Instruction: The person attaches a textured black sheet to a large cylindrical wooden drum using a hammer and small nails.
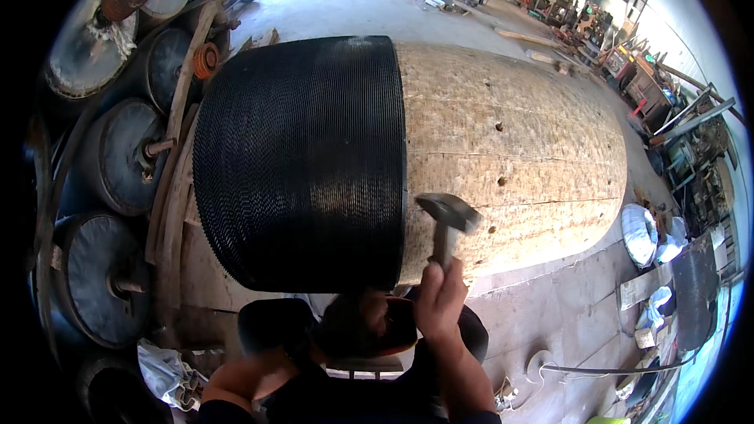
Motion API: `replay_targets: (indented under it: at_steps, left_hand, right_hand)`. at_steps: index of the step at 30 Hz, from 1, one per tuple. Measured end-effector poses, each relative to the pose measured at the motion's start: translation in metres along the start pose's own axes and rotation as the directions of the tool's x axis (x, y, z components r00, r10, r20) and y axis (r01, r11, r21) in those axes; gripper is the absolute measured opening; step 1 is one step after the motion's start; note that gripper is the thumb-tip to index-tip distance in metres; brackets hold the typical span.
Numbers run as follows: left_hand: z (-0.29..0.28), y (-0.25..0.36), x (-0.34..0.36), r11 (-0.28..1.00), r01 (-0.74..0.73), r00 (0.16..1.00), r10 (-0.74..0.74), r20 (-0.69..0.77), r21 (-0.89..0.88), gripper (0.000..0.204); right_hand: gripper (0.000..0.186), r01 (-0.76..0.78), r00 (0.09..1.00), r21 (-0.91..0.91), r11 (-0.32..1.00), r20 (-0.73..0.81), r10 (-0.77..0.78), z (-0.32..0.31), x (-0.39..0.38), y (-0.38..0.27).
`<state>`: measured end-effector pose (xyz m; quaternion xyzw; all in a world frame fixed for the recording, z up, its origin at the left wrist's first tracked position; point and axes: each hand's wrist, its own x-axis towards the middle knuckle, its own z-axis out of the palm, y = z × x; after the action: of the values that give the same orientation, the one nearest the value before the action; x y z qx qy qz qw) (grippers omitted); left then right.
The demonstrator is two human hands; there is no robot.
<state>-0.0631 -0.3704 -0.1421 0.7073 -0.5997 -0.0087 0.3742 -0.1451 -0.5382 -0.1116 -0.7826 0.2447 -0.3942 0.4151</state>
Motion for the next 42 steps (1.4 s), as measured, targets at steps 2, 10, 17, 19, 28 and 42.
replay_targets:
  at_steps: [2,10,17,19,28,42]
  left_hand:
    - [0.004,-0.035,0.007,0.969,0.058,0.992,-0.083,-0.095,-0.239,0.017]
    - [-0.091,-0.083,0.102,0.839,-0.154,0.658,0.481,-0.579,0.521,0.035]
    - [-0.08,-0.087,0.102,0.815,-0.148,0.643,0.51,-0.572,0.56,0.042]
    - [-0.086,-0.08,0.104,0.791,-0.138,0.612,0.541,-0.577,0.596,0.043]
    - [-0.079,-0.088,0.103,0.819,-0.116,0.641,0.494,-0.587,0.562,0.048]
    - [-0.082,-0.084,0.1,0.796,-0.08,0.651,0.497,-0.574,0.599,0.053]
  right_hand:
    - [0.028,0.082,0.987,0.359,0.93,-0.156,-0.027,0.006,-0.008,-0.018]
    - [0.02,-0.013,1.0,-0.038,0.999,0.005,0.013,0.002,-0.001,0.001]
    - [0.015,0.111,0.994,-0.411,0.905,0.056,-0.096,0.01,0.011,0.007]
    - [0.017,-0.023,1.0,-0.241,0.97,0.01,0.026,0.006,0.007,0.004]
    - [0.013,0.018,0.999,-0.408,0.913,0.054,0.004,0.006,0.013,0.007]
    - [0.014,0.135,0.988,-0.125,0.983,-0.062,-0.144,-0.005,-0.005,-0.012]
